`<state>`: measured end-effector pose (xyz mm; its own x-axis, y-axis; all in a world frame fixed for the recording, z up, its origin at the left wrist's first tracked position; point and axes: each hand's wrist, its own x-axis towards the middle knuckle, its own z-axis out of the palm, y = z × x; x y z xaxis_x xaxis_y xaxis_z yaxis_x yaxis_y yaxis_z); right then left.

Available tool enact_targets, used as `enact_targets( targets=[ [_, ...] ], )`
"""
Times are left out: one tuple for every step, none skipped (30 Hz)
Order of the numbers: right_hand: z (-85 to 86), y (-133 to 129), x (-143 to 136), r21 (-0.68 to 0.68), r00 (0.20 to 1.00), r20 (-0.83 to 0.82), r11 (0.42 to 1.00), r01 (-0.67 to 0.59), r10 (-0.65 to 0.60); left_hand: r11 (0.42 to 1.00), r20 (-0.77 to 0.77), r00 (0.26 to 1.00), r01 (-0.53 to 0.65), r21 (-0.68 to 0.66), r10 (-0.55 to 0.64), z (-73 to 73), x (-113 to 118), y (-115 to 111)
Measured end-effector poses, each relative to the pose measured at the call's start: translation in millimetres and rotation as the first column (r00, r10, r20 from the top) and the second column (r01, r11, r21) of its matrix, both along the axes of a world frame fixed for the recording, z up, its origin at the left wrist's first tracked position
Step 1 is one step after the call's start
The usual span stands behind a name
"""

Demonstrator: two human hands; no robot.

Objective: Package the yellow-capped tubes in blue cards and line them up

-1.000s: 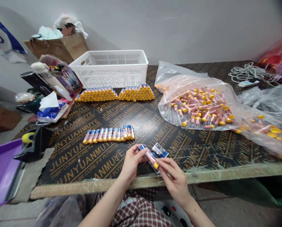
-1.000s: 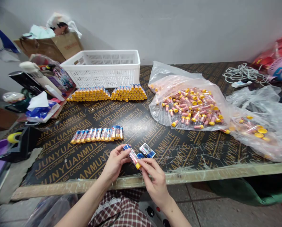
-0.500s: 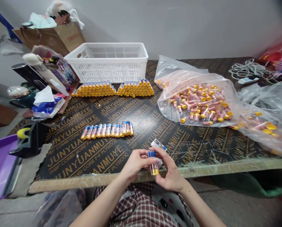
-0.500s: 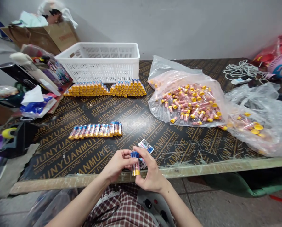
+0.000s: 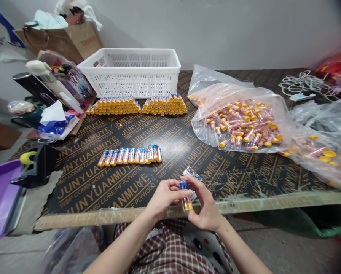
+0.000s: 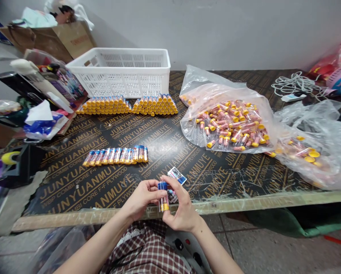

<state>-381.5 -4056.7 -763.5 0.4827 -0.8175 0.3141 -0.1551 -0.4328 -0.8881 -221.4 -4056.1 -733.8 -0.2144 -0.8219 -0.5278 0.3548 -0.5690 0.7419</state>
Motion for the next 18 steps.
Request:
enact_targets(
  targets=[
    [-0.4, 0, 0, 0.000, 1.000, 0.009, 1.000, 0.000, 0.000, 1.000, -0.002, 1.000, 0.000, 0.000, 0.000, 0.2, 1, 0],
    [-1.0, 0, 1, 0.000, 1.000, 0.017, 1.000, 0.001, -0.001, 1.000, -0.005, 1.000, 0.002, -0.001, -0.002, 0.3, 1, 0],
    [-1.6, -1, 1, -0.001, 1.000, 0.024, 1.000, 0.002, -0.002, 1.000, -0.008, 1.000, 0.002, -0.004, -0.002, 0.1, 1, 0],
    [-2.1, -1, 2, -0.001, 1.000, 0.028, 1.000, 0.004, -0.004, 1.000, -0.011, 1.000, 0.004, -0.008, -0.004, -0.1, 1, 0],
    [-2.6, -1, 2, 0.000, 1.000, 0.031, 1.000, 0.005, -0.005, 1.000, -0.014, 1.000, 0.005, -0.011, -0.005, -0.3, 1, 1],
    [-2.7, -1, 3, 0.002, 0.999, 0.033, 1.000, 0.005, -0.005, 1.000, -0.017, 1.000, 0.006, -0.015, -0.006, -0.4, 0, 2],
    [-2.5, -1, 5, 0.004, 0.999, 0.034, 1.000, 0.002, -0.003, 1.000, -0.018, 1.000, 0.002, -0.018, -0.002, -0.3, -1, 2],
    [-1.8, -1, 6, 0.008, 0.999, 0.034, 1.000, -0.004, 0.004, 1.000, -0.018, 1.000, -0.003, -0.020, 0.003, 0.0, -1, 3],
    [-0.7, -2, 7, 0.015, 0.999, 0.033, 1.000, -0.012, 0.012, 1.000, -0.014, 1.000, -0.014, -0.022, 0.013, 0.6, 0, 2],
    [0.8, -3, 7, 0.023, 0.999, 0.029, 1.000, -0.021, 0.021, 0.999, -0.001, 1.000, -0.026, -0.025, 0.026, 1.4, 3, 0],
    [2.6, -4, 7, 0.031, 0.999, 0.026, 0.999, -0.027, 0.026, 0.998, 0.029, 0.999, -0.042, -0.036, 0.043, 2.1, 7, -4],
    [4.3, -6, 5, 0.037, 0.999, 0.027, 0.999, -0.023, 0.022, 0.996, 0.079, 0.995, -0.059, -0.060, 0.064, 2.8, 15, -10],
    [5.8, -9, 3, 0.039, 0.999, 0.033, 0.999, -0.008, 0.006, 0.991, 0.156, 0.983, -0.084, -0.103, 0.100, 3.2, 25, -18],
    [6.8, -13, -1, 0.037, 0.999, 0.043, 0.999, 0.021, -0.023, 0.980, 0.260, 0.953, -0.115, -0.163, 0.155, 3.3, 38, -28],
    [7.1, -18, -5, 0.032, 0.997, 0.052, 0.998, 0.062, -0.063, 0.962, 0.382, 0.897, -0.139, -0.235, 0.223, 3.0, 53, -39],
    [6.8, -24, -10, 0.022, 0.992, 0.054, 0.993, 0.114, -0.115, 0.937, 0.505, 0.809, -0.151, -0.314, 0.299, 2.3, 69, -50],
    [5.9, -32, -15, 0.008, 0.984, 0.043, 0.985, 0.173, -0.173, 0.916, 0.623, 0.694, -0.139, -0.375, 0.361, 1.2, 85, -61],
    [4.6, -40, -20, -0.016, 0.973, 0.016, 0.973, 0.230, -0.230, 0.908, 0.721, 0.577, -0.093, -0.408, 0.383, -0.2, 100, -71]
  ],
)
